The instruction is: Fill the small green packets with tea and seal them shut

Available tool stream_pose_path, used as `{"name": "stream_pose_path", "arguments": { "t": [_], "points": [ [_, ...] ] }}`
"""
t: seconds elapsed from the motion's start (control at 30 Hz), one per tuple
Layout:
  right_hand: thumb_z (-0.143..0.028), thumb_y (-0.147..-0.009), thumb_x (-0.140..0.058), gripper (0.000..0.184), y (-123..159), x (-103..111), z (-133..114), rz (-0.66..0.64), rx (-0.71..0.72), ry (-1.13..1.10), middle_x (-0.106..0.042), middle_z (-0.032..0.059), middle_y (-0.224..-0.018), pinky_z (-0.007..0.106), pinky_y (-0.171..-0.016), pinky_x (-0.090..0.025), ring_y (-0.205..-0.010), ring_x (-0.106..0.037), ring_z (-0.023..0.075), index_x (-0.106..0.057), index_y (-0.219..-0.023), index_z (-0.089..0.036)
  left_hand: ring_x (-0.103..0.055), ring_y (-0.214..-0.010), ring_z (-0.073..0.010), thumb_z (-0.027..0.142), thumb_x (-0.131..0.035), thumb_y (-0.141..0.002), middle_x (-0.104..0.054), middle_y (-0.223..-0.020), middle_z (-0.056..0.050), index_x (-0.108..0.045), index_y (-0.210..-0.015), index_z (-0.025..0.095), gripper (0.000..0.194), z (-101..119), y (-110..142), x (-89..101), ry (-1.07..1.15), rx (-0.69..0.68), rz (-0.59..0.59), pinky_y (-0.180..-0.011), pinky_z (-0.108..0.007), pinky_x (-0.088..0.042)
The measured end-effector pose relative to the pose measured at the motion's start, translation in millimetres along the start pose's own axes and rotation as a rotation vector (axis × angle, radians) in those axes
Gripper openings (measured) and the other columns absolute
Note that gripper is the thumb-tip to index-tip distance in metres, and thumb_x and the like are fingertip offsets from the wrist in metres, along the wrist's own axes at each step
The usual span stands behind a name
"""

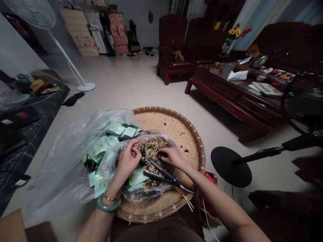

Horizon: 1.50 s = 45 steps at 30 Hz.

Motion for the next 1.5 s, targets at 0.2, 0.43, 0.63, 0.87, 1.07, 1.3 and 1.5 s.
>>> {"name": "stream_pose_path", "arguments": {
  "t": [0.2, 0.43, 0.63, 0.87, 1.07, 1.3, 1.5],
  "points": [
    [-0.016, -0.074, -0.064, 0.025, 1, 41, -16, 0.156, -0.06, -0.232, -0.073, 0.0033, -0.098, 0.033, -0.083, -0.051, -0.089, -0.067, 0.0186, -0.07, -0.098, -0.019, -0.049, -0.05, -0.0103, 0.017, -0.051, -0.071, -0.053, -0.062, 0.005, -0.058, -0.112, 0.019, 0.041, 4, 0, -8.6, -0.01, 0.03, -0.065, -0.049, -0.02, -0.04],
    [-0.016, -0.078, -0.065, 0.027, -8, 60, -103, 0.086, 0.154, -0.113, -0.069, 0.0026, -0.104, 0.031, -0.086, -0.048, -0.095, -0.062, 0.0165, -0.067, -0.104, -0.021, -0.048, -0.048, -0.0107, 0.015, -0.051, -0.07, -0.052, -0.059, 0.005, -0.057, -0.112, 0.018, 0.043, 5, 0, -13.2, 0.015, 0.017, -0.077, -0.049, -0.021, -0.04],
    [-0.005, -0.078, -0.061, 0.037, -10, 49, -128, 0.056, 0.253, 0.054, -0.061, 0.0055, -0.112, 0.031, -0.09, -0.046, -0.103, -0.057, 0.0174, -0.062, -0.112, -0.019, -0.049, -0.05, -0.011, 0.015, -0.05, -0.068, -0.051, -0.06, 0.005, -0.056, -0.113, 0.017, 0.045, 0, -1, -13.0, 0.077, 0.067, -0.098, -0.048, -0.02, -0.041],
    [-0.002, -0.083, -0.05, 0.021, -11, 37, -132, -0.04, 0.139, 0.432, -0.061, 0.0089, -0.093, 0.032, -0.076, -0.048, -0.087, -0.057, 0.0206, -0.067, -0.085, -0.014, -0.045, -0.047, -0.0099, 0.016, -0.051, -0.068, -0.048, -0.059, 0.007, -0.057, -0.112, 0.018, 0.044, 0, 0, -12.6, 0.087, 0.109, -0.099, -0.045, -0.019, -0.04],
    [-0.001, -0.082, -0.047, 0.024, -13, 37, -139, -0.085, 0.102, 0.494, -0.06, 0.0118, -0.097, 0.033, -0.074, -0.047, -0.088, -0.057, 0.0224, -0.066, -0.092, -0.012, -0.046, -0.048, -0.0103, 0.015, -0.049, -0.069, -0.049, -0.06, 0.006, -0.056, -0.112, 0.017, 0.044, 1, 1, -15.9, 0.066, 0.085, -0.114, -0.047, -0.02, -0.039],
    [-0.001, -0.077, -0.052, 0.04, -11, 42, -138, 0.08, 0.216, 0.159, -0.053, 0.01, -0.112, 0.033, -0.079, -0.048, -0.096, -0.055, 0.0194, -0.055, -0.114, -0.015, -0.048, -0.052, -0.0105, 0.009, -0.048, -0.064, -0.05, -0.06, 0.006, -0.057, -0.108, 0.017, 0.045, 2, -1, -18.6, 0.094, 0.088, -0.12, -0.052, -0.021, -0.039],
    [-0.001, -0.078, -0.056, 0.019, -14, 29, -131, 0.045, 0.256, 0.128, -0.064, 0.0052, -0.089, 0.029, -0.077, -0.047, -0.086, -0.059, 0.0176, -0.064, -0.089, -0.015, -0.046, -0.049, -0.0107, 0.013, -0.05, -0.066, -0.05, -0.059, 0.006, -0.057, -0.111, 0.017, 0.045, -1, 0, -15.4, 0.096, 0.105, -0.1, -0.047, -0.02, -0.039]
  ]
}}
Point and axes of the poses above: each hand's wrist, its own y-axis away from the middle knuckle, its own x-axis out of the back of the hand, z = x × y, the point moved 9 cm from there along -y, towards the middle knuckle
